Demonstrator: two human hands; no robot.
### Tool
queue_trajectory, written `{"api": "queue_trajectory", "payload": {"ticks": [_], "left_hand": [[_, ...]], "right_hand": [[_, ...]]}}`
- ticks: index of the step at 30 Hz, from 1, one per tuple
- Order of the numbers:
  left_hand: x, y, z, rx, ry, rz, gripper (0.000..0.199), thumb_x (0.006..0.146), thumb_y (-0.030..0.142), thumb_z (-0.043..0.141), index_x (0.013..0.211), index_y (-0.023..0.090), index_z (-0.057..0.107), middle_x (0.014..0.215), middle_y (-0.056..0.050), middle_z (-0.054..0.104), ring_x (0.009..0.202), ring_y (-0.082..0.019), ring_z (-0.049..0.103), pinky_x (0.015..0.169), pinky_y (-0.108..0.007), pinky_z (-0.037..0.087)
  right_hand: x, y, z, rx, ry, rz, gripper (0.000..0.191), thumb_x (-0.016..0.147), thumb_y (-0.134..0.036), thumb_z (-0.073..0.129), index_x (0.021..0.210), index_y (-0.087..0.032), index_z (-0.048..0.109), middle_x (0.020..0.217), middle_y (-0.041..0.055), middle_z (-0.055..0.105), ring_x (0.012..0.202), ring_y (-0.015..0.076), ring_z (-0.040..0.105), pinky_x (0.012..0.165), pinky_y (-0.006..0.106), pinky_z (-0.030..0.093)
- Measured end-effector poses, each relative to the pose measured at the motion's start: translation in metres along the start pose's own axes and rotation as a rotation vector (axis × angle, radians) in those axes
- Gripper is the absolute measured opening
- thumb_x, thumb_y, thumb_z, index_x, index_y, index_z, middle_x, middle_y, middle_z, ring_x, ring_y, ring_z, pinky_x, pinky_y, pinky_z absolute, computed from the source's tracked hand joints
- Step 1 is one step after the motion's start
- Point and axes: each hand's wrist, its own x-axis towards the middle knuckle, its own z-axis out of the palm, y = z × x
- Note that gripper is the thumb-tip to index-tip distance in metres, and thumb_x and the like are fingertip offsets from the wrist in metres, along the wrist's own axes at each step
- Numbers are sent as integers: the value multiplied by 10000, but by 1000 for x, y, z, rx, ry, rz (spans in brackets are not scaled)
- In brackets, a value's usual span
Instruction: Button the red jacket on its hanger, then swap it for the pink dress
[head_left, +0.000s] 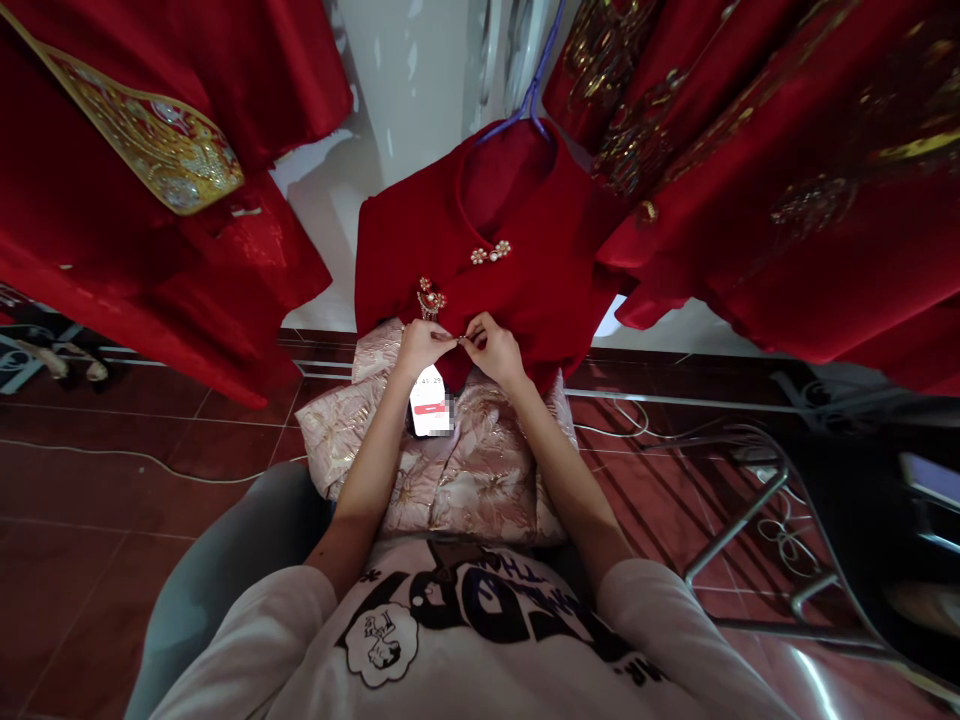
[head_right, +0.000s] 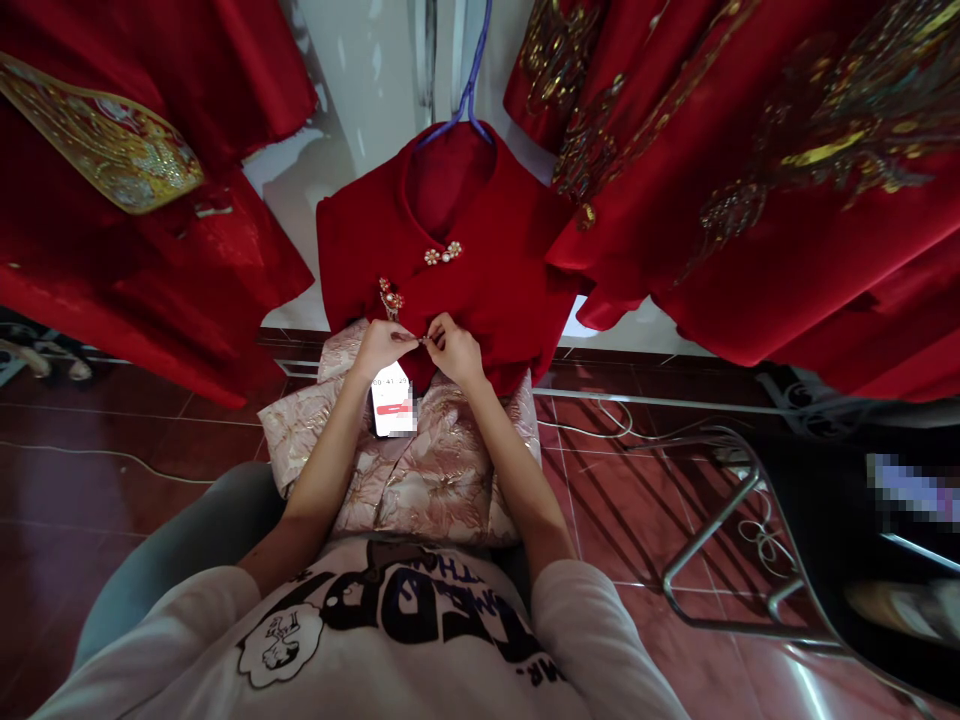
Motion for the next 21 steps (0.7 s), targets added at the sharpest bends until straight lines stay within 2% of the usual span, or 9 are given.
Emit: {"api": "queue_trajectory", "payload": {"ticks": [7,9,12,15,18,21], "left_hand": [[1,-6,-1,-68,-31,34,115,760,26,723,804,109,789,887,-101,803,830,-205,760,793,-270,571],[1,-3,-3,-46,-28,20,171,750,-27,683,812,99,780,912,-110,803,850,-207,761,807,-270,569],[-1,3,-9,20,41,-2,232,731,-66,640,810,112,765,922,-89,802,872,-202,761,808,-261,562],[-3,6,-15,54,83,12,200,756,-21,656,819,133,768,902,-75,800,866,-203,758,795,-260,556],[-5,6,-14,83,30,3,185,771,15,669,831,151,780,879,-69,798,850,-211,759,785,-268,559],[-6,6,-9,95,-52,-14,182,762,19,690,818,166,781,886,-60,801,873,-216,766,815,-275,569]], "right_hand": [[-1,-2,5,-56,-2,-2,127,888,-150,599,957,-222,520,940,30,703,784,171,679,714,272,501],[0,-5,0,-76,-29,37,164,874,-161,638,992,-215,537,938,34,713,773,173,681,702,272,505],[0,-9,-13,-118,-56,108,216,836,-146,700,1003,-206,578,914,36,738,779,190,698,714,287,518],[0,-12,-27,-130,-37,137,102,849,-143,689,900,-207,628,856,36,758,812,212,723,775,320,539],[0,-14,-33,-115,-18,128,64,869,-163,664,825,-208,655,829,38,764,804,216,731,789,333,549],[0,-17,-32,-95,-44,148,41,864,-176,675,842,-208,663,828,35,764,805,210,731,767,322,551]]}}
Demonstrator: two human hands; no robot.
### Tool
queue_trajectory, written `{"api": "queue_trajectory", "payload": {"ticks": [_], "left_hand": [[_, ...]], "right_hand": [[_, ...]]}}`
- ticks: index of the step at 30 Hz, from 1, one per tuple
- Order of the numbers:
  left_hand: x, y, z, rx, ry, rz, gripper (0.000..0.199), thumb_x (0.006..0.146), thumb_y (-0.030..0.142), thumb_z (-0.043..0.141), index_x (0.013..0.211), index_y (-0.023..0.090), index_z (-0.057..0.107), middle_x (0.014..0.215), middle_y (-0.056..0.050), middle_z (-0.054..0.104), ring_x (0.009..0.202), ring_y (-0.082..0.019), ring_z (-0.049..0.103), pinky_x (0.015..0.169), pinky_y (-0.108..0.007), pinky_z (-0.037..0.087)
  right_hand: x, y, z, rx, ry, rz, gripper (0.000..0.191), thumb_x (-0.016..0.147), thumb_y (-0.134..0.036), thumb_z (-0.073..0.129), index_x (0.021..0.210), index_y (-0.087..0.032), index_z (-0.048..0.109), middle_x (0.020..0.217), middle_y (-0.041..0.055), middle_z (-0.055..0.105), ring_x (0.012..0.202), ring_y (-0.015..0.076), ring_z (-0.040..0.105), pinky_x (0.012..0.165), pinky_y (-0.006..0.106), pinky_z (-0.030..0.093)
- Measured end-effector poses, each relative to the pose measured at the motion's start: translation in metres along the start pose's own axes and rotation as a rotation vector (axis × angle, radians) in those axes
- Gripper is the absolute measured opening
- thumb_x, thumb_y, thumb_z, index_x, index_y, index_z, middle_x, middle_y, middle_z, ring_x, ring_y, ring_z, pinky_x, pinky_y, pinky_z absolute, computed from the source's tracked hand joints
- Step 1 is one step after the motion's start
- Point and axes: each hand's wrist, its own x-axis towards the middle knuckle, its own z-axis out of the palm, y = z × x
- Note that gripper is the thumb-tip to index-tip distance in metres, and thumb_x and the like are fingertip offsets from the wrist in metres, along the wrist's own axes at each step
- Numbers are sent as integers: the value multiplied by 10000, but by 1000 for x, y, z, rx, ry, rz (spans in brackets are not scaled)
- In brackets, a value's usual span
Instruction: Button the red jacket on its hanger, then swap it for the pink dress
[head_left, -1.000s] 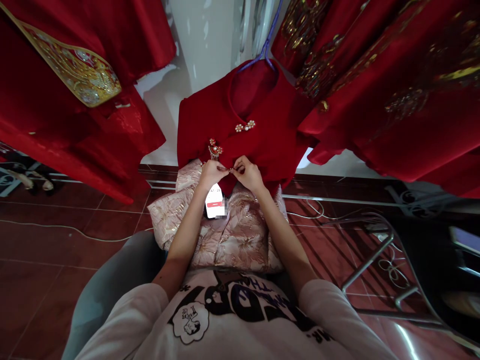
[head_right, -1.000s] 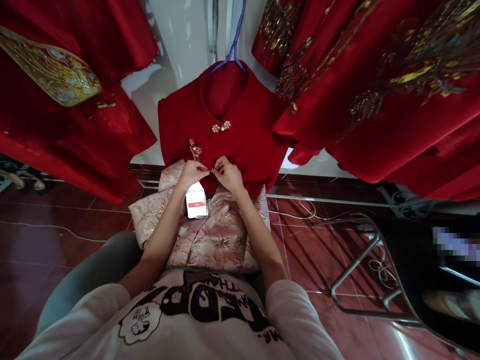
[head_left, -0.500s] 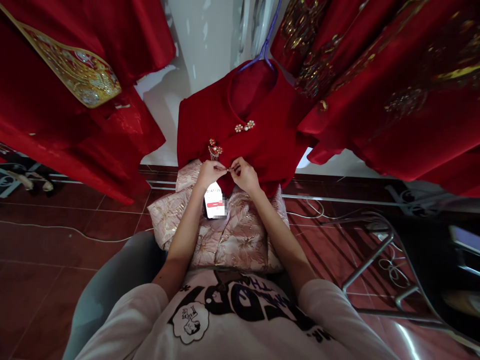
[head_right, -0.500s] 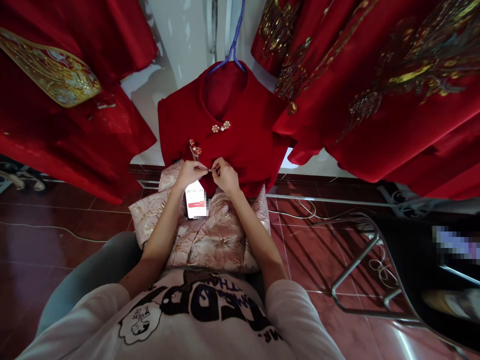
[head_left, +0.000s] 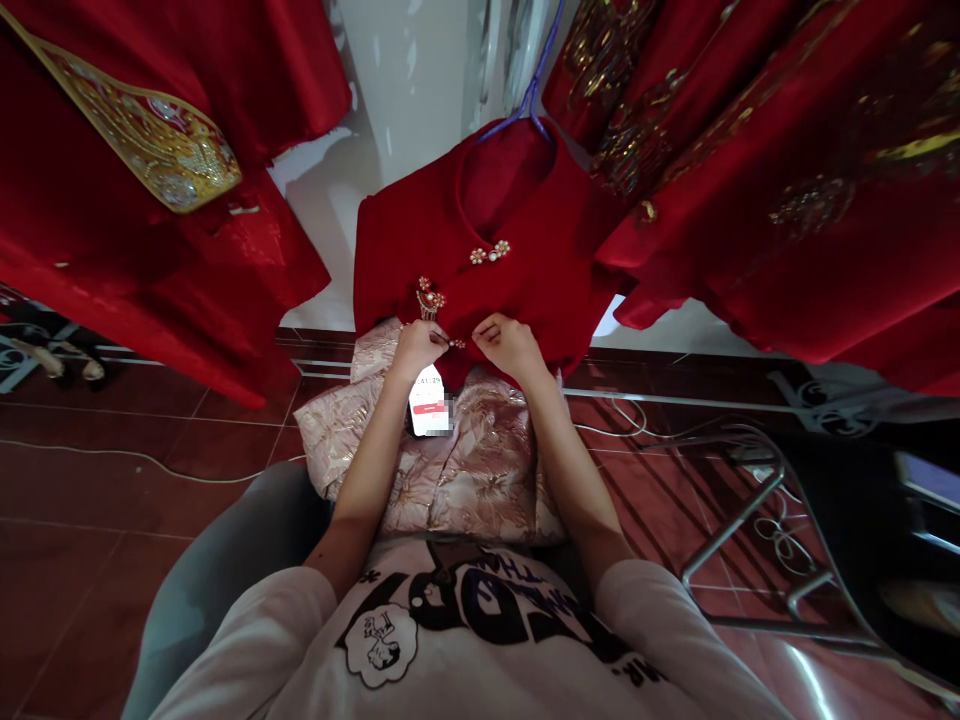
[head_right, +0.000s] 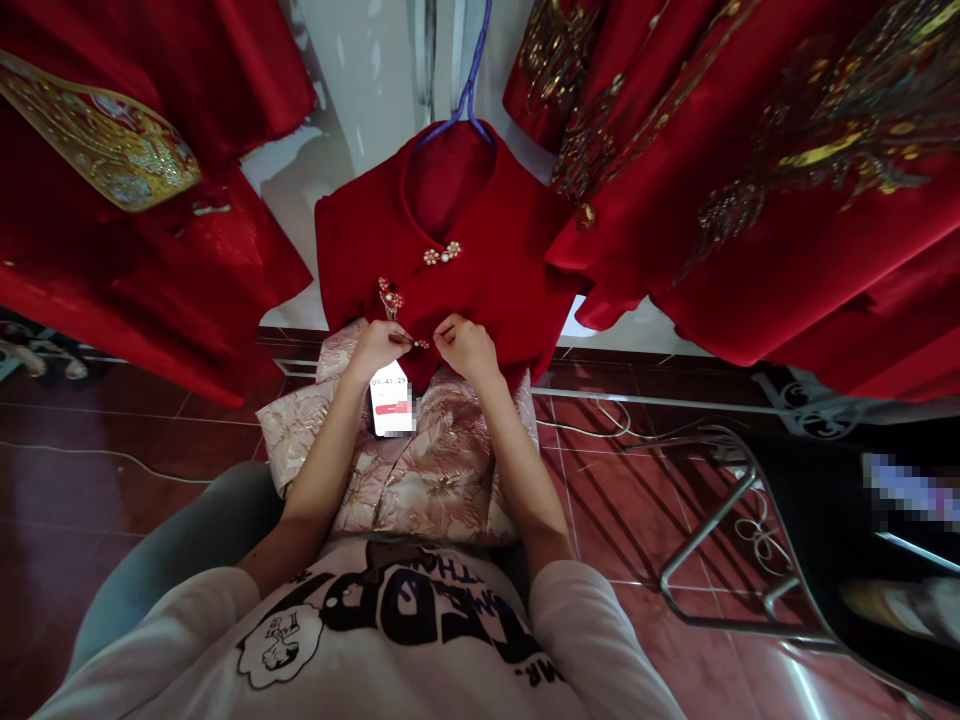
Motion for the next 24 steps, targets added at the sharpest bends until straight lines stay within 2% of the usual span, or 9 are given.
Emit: {"api": "queue_trajectory", "payload": {"ticks": [6,12,17,24], "left_hand": [[-2,9,2,42,-19,6,163,775,11,690,836,129,785,980,-119,803,963,-264,765,905,-332,561],[-1,8,5,65,-24,3,90,790,68,762,860,122,781,964,-97,805,906,-232,767,842,-295,564],[1,5,5,65,20,24,64,791,84,782,781,147,774,926,-93,805,886,-239,765,835,-304,559],[2,3,6,0,37,24,88,777,119,820,734,158,754,912,-93,805,875,-241,766,830,-310,566]], "right_hand": [[1,-3,12,53,-34,28,144,838,-143,703,947,-192,622,880,48,752,789,185,715,750,295,549],[6,2,27,184,-23,14,229,791,-85,708,909,-197,547,795,17,708,748,163,709,749,266,555],[7,5,27,227,-3,-7,216,770,-82,702,859,-210,553,788,6,708,755,159,716,750,261,567],[10,9,28,243,5,17,207,747,-165,769,846,-203,592,784,18,721,731,160,709,708,259,571]]}}
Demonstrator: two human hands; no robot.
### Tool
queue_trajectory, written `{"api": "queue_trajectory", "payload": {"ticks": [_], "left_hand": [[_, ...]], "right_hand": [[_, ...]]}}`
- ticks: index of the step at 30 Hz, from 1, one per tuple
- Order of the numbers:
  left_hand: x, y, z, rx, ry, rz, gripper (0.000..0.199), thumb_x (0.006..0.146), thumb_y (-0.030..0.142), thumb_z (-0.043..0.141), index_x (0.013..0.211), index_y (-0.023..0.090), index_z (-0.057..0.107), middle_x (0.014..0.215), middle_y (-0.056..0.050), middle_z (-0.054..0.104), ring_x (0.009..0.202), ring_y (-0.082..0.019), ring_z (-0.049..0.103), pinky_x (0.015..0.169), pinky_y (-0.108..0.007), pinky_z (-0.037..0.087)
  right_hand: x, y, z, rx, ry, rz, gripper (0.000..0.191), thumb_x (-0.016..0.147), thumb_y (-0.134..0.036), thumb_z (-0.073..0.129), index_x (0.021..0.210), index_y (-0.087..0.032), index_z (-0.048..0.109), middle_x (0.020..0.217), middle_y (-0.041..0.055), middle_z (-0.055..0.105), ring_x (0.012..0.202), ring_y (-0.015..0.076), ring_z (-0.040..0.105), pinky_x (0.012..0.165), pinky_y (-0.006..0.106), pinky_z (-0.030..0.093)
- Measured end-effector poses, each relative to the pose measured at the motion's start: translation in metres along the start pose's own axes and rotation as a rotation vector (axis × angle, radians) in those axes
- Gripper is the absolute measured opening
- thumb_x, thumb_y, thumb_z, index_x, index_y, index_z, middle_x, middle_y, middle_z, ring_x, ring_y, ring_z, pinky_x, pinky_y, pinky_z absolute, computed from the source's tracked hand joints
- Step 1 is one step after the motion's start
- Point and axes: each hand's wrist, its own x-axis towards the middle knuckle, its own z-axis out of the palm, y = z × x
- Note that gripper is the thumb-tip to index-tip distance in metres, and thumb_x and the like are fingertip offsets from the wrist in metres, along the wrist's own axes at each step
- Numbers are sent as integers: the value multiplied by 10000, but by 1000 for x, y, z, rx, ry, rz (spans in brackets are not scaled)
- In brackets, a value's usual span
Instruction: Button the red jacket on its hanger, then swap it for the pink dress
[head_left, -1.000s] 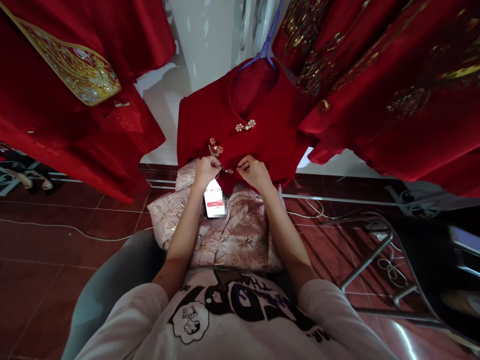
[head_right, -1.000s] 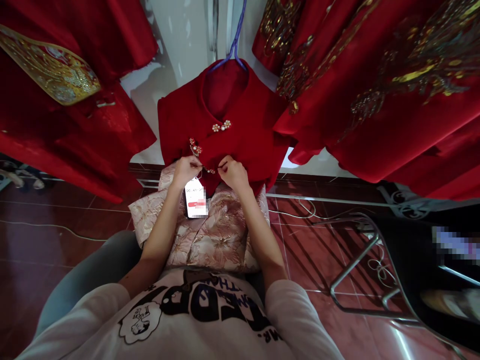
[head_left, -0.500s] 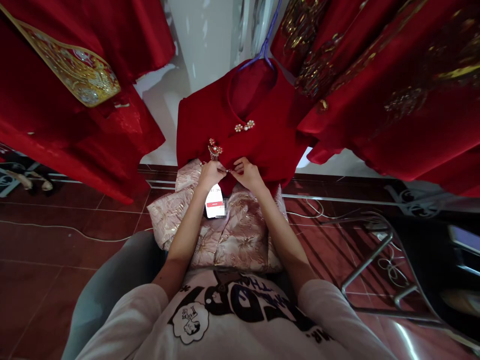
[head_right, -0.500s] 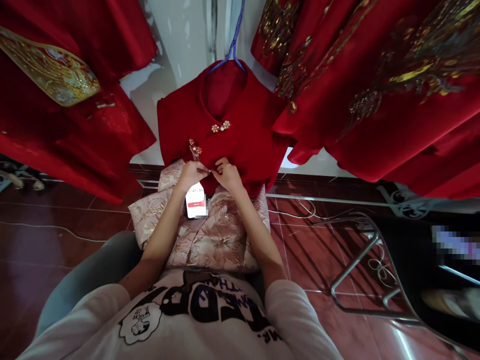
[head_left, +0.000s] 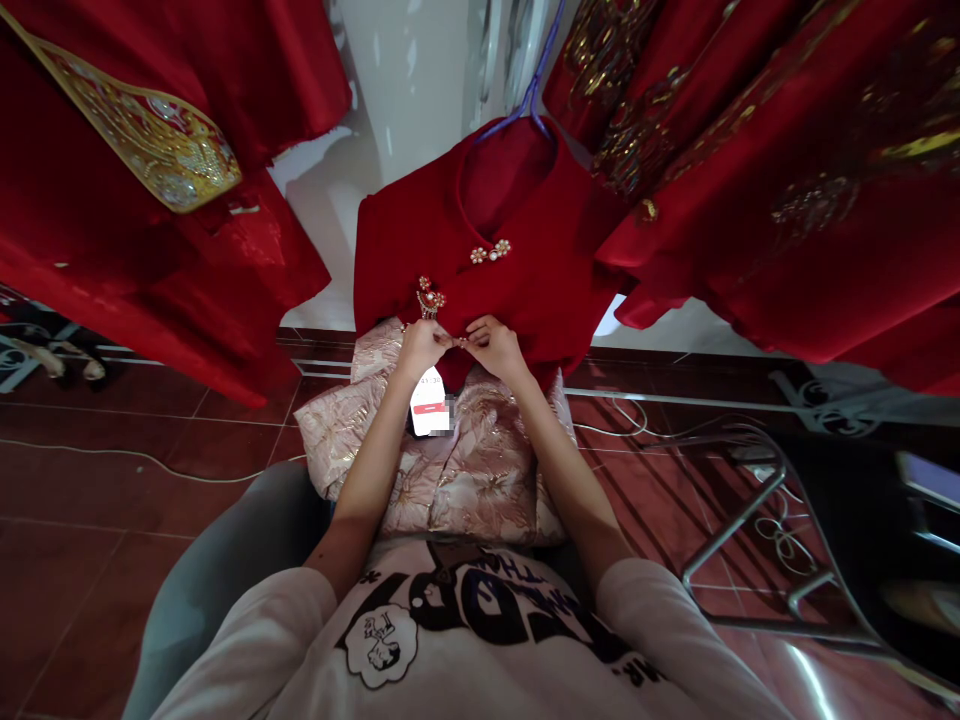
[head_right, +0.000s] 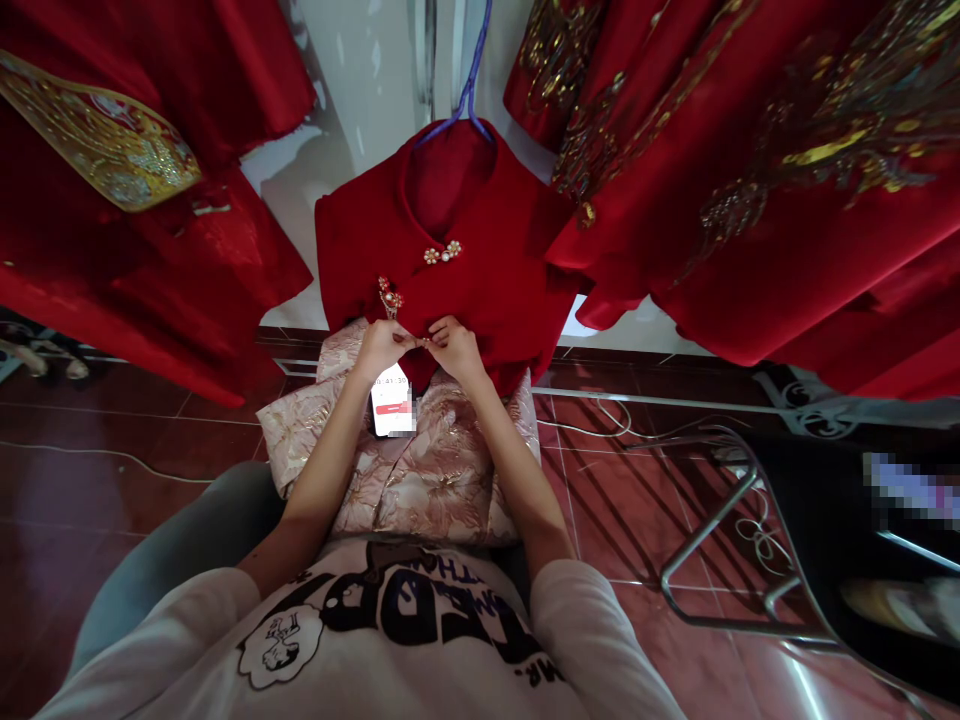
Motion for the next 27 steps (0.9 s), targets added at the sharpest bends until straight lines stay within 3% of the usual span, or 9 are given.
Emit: {"api": "queue_trajectory", "payload": {"ticks": [5,16,21,24,27], "left_hand": [[3,-5,3,-78,11,-21,176,731,225,889,705,152,731,861,-86,799,839,-221,758,771,-279,549],[3,-6,2,-116,-13,-10,188,734,231,887,719,138,725,844,-87,790,819,-211,748,747,-272,533],[2,-3,-1,-359,-35,-87,236,721,205,895,742,123,674,822,-76,767,799,-188,729,751,-258,543],[2,3,-9,-639,-50,-131,225,798,193,840,930,123,671,992,-84,770,902,-156,731,812,-224,558],[2,9,-17,-821,42,-172,194,991,276,643,1127,138,658,1181,-107,740,1033,-144,719,900,-236,570]], "right_hand": [[1,1,-2,20,-8,-4,194,746,-167,764,858,-198,608,804,24,733,748,157,714,726,262,579],[0,-1,-1,29,-16,8,212,745,-198,784,856,-196,603,807,28,730,743,159,713,712,262,564],[0,-5,-11,70,-47,42,260,712,-197,799,853,-195,580,739,-2,690,709,152,680,694,261,538],[-2,-8,-27,133,-188,53,242,710,-131,748,844,-192,557,682,-32,635,658,129,626,672,253,502],[-4,-10,-46,203,-420,13,200,745,-143,698,854,-198,539,677,-43,613,644,117,593,645,248,477]]}}
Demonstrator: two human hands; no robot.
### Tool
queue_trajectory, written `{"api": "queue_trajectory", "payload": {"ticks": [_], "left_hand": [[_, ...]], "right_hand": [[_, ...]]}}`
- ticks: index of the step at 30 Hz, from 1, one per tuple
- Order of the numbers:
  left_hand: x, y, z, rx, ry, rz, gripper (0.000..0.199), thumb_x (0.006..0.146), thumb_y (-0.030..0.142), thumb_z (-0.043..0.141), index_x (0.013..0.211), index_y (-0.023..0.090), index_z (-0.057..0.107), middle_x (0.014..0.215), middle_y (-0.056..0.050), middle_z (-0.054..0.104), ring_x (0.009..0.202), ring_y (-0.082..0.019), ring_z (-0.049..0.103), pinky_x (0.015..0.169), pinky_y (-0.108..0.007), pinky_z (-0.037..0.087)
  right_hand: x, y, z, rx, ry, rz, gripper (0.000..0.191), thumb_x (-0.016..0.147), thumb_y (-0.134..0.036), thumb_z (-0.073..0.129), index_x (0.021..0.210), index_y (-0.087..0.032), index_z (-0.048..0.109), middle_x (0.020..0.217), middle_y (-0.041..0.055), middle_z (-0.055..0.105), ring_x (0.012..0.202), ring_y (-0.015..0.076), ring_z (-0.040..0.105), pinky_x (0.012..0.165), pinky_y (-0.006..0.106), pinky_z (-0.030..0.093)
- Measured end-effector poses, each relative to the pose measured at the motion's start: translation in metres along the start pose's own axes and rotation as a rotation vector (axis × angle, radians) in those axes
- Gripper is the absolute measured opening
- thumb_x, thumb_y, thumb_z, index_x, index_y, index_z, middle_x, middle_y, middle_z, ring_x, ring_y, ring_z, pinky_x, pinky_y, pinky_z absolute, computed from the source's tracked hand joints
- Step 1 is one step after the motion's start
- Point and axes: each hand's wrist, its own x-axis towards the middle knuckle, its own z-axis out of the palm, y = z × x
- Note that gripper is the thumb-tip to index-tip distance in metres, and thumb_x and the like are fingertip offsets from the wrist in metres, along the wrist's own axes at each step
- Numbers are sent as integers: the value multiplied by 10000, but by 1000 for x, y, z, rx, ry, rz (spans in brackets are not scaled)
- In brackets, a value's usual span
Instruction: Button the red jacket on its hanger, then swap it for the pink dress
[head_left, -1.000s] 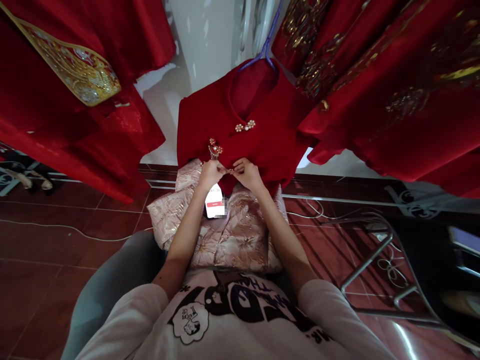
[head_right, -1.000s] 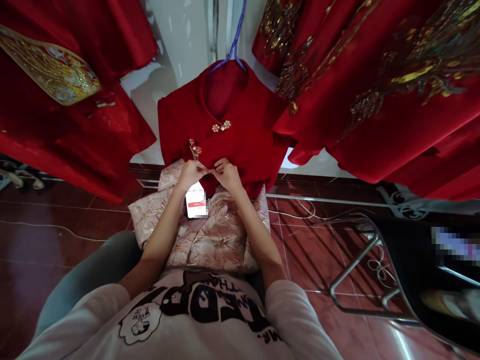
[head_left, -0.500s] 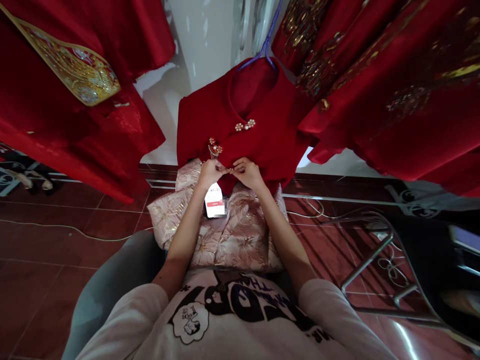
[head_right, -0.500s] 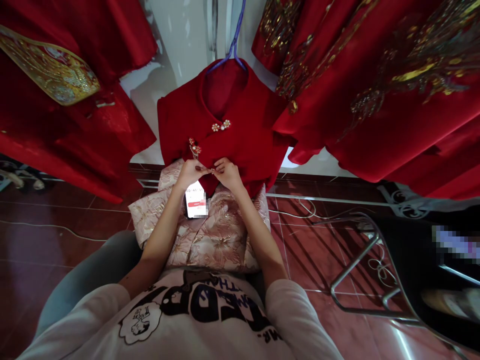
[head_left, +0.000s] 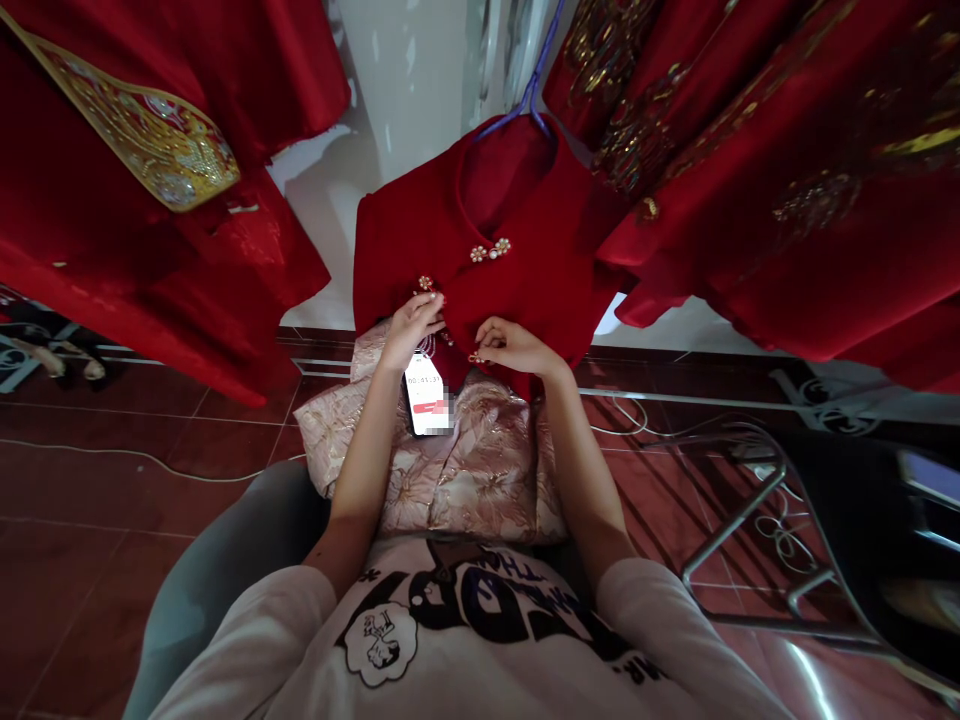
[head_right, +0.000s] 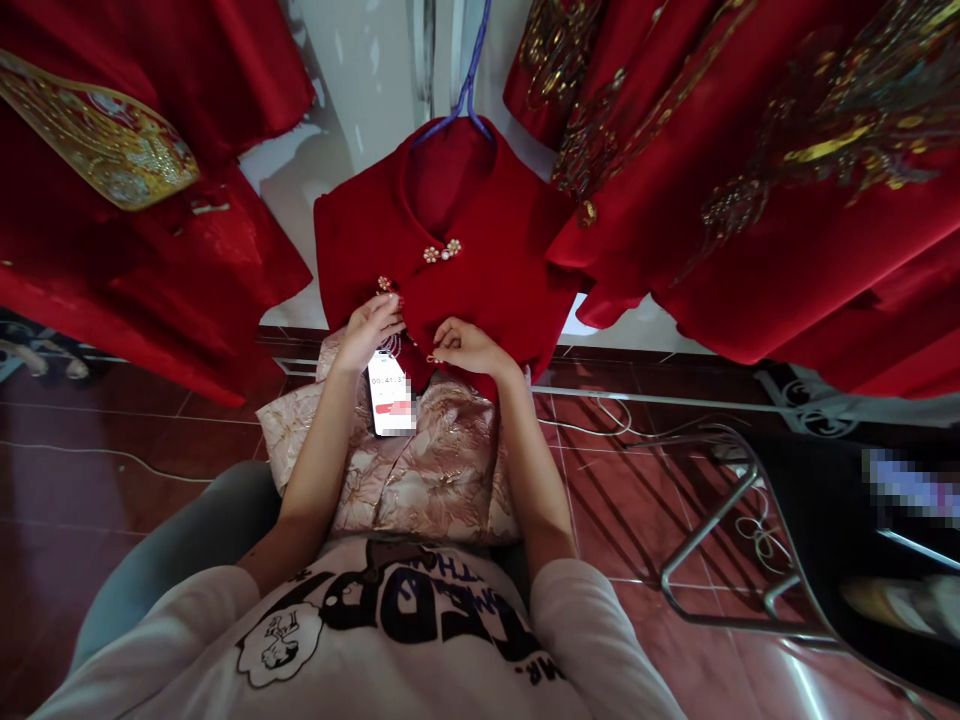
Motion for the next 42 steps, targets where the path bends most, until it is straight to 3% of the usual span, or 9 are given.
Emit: {"api": "queue_trajectory", "payload": {"ticks": [10,15,18,21,24,26,29,35,42], "left_hand": [[4,-3,7,2,119,20,343,1087,362,463,1281,152,651,1279,-123,707,1118,-148,710,912,-216,578],[4,1,12,-112,227,33,108,990,246,655,931,155,650,986,-61,755,906,-123,729,721,-183,566],[5,1,18,-110,315,40,164,935,198,729,849,167,593,756,-1,697,677,-99,663,575,-175,497],[8,2,25,31,229,76,282,970,272,699,742,172,567,625,25,594,546,-82,548,533,-189,442],[11,9,35,240,165,315,281,997,306,662,755,177,599,755,-17,656,723,-114,639,700,-209,513],[12,18,42,395,154,518,149,1004,341,652,951,201,656,993,-56,709,944,-154,678,855,-240,535],[14,35,51,698,130,717,290,1026,475,578,1182,240,649,1229,-112,655,1186,-247,612,1016,-358,510],[24,61,53,1049,76,789,417,1035,539,460,1183,198,649,1251,-190,598,1317,-411,484,1095,-597,413],[25,85,53,1213,-174,946,333,1076,345,353,1189,176,617,1283,-168,614,1350,-353,505,1245,-609,252]], "right_hand": [[-5,-4,-4,11,-119,-86,229,739,-212,728,863,-197,536,753,-36,574,703,108,549,692,266,473],[-4,-2,-3,11,-141,-99,242,725,-239,738,865,-204,543,767,-20,600,731,125,574,692,271,487],[-4,-3,-4,6,-146,-105,235,712,-236,731,862,-205,553,766,-13,605,745,134,580,694,275,487],[-6,-4,-4,-3,-146,-89,233,710,-246,733,851,-207,551,756,-15,601,725,132,571,688,281,484],[-9,-6,-7,-20,-153,-82,228,711,-248,732,848,-205,555,759,-14,600,712,127,562,679,282,477],[-11,-7,-10,-25,-171,-65,239,709,-253,742,852,-203,556,759,-11,602,716,128,563,669,279,474],[-13,-8,-13,-31,-197,-26,267,706,-265,767,856,-201,556,763,-7,605,717,128,565,657,278,473],[-15,-8,-13,-20,-188,-3,286,680,-261,795,837,-200,563,785,-5,607,722,123,564,660,280,470],[-15,-14,-11,-10,-99,-60,221,750,-298,752,873,-198,598,788,17,655,754,144,625,728,313,535]]}}
